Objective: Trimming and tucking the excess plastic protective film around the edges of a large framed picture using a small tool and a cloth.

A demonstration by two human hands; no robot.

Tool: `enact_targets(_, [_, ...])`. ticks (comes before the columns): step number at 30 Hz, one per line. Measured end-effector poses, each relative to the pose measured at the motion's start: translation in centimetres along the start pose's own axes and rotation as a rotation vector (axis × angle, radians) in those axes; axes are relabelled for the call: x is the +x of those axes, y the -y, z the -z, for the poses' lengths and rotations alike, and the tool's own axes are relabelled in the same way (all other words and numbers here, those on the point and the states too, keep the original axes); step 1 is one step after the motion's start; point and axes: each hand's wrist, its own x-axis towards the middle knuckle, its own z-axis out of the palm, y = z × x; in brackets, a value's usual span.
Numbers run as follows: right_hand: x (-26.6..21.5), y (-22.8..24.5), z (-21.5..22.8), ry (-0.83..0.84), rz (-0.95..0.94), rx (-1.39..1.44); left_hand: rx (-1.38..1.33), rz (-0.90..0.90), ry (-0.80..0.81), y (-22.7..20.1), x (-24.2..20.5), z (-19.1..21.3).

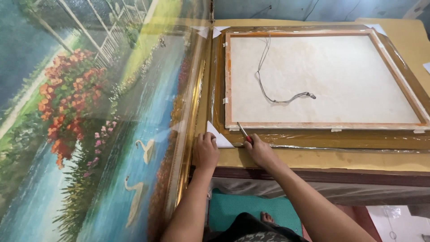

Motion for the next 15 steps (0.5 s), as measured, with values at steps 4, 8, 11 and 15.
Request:
enact_targets(4, [0.9,-0.3,-0.2,-0.005,0.007,-0.008,0.028,0.093,0.006,-0.7,1.1,-0.5])
enact_targets(8, [1.8,-1.0,-0.6,0.025,-0.01,-0.004,0.229,-0.1,-0.053,-1.5,1.1,-0.9])
enact_targets(11, [1.7,-0.7,-0.6,0.044,-0.018,0.007,0.362,-0.275,-0.057,-1.2,0.6,-0.2])
enact_targets(15, [1.4,-0.2,-0.1,0.053,-0.036,0.044,0.075,-0.103,-0.049,-0.7,-0.1,0.6])
